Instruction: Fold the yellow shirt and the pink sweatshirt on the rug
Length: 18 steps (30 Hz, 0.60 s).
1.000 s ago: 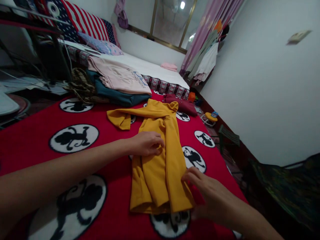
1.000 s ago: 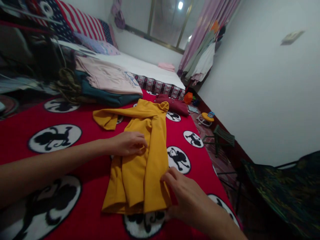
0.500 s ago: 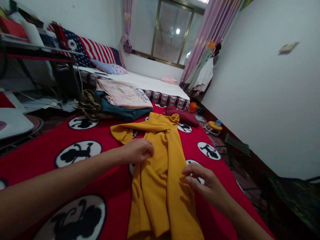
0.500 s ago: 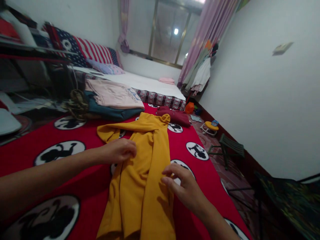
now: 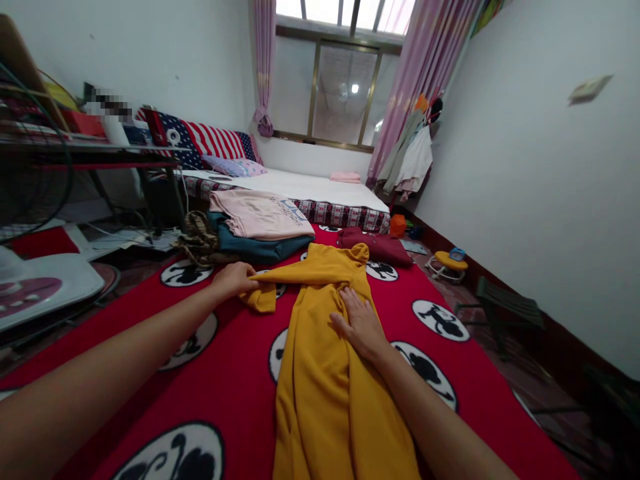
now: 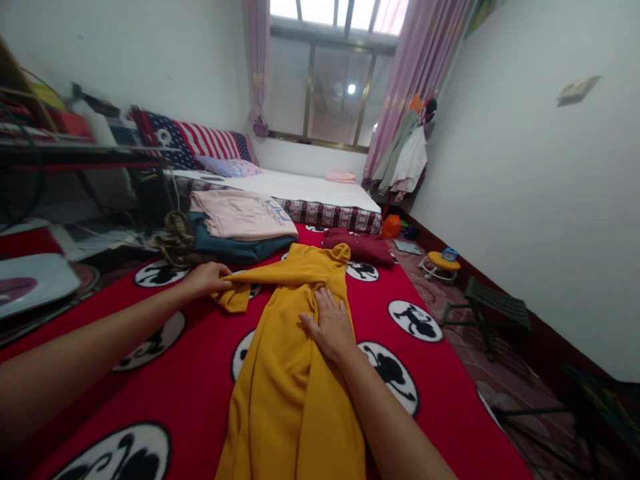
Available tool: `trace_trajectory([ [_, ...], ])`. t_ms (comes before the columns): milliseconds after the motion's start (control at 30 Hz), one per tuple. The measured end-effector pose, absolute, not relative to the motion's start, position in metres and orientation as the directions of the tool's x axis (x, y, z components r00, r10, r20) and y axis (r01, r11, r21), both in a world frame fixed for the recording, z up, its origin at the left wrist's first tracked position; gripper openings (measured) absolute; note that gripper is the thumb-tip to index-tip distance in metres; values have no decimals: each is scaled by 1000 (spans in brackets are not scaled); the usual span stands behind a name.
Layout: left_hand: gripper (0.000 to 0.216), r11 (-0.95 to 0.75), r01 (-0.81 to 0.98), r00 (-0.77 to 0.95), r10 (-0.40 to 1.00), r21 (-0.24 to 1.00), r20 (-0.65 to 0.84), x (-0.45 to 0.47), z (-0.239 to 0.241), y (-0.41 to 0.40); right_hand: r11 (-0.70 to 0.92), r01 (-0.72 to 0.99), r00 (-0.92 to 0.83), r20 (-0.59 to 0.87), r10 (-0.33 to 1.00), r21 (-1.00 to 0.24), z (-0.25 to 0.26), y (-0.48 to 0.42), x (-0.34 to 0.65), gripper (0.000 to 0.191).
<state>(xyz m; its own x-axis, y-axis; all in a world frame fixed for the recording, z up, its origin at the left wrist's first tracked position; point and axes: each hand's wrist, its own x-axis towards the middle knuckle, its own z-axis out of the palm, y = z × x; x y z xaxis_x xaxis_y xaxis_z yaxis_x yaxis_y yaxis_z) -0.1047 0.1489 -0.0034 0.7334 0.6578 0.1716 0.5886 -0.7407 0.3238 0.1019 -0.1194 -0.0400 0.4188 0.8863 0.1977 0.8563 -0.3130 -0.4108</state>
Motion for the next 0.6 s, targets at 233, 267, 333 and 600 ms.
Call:
trace_trajectory([
  [233, 20, -797, 504, 755, 594, 333, 277, -74, 58, 150, -256, 822, 432, 265, 862, -508, -43, -123, 102, 60],
  [267, 18, -807, 494, 751, 584, 324, 309, -67, 74, 137, -219, 793, 446, 298, 844, -569, -43, -123, 104, 60],
  [333, 12, -860, 451, 754, 509, 236, 415, -54, 106, 97, -117, 678, 521, 362, 773, -726, -44, -124, 106, 60],
  [600, 31, -837, -440, 894, -373, 326, 249, -67, 96, -61, 252, 34, 836, 165, 523, -967, -43, -142, 126, 61],
])
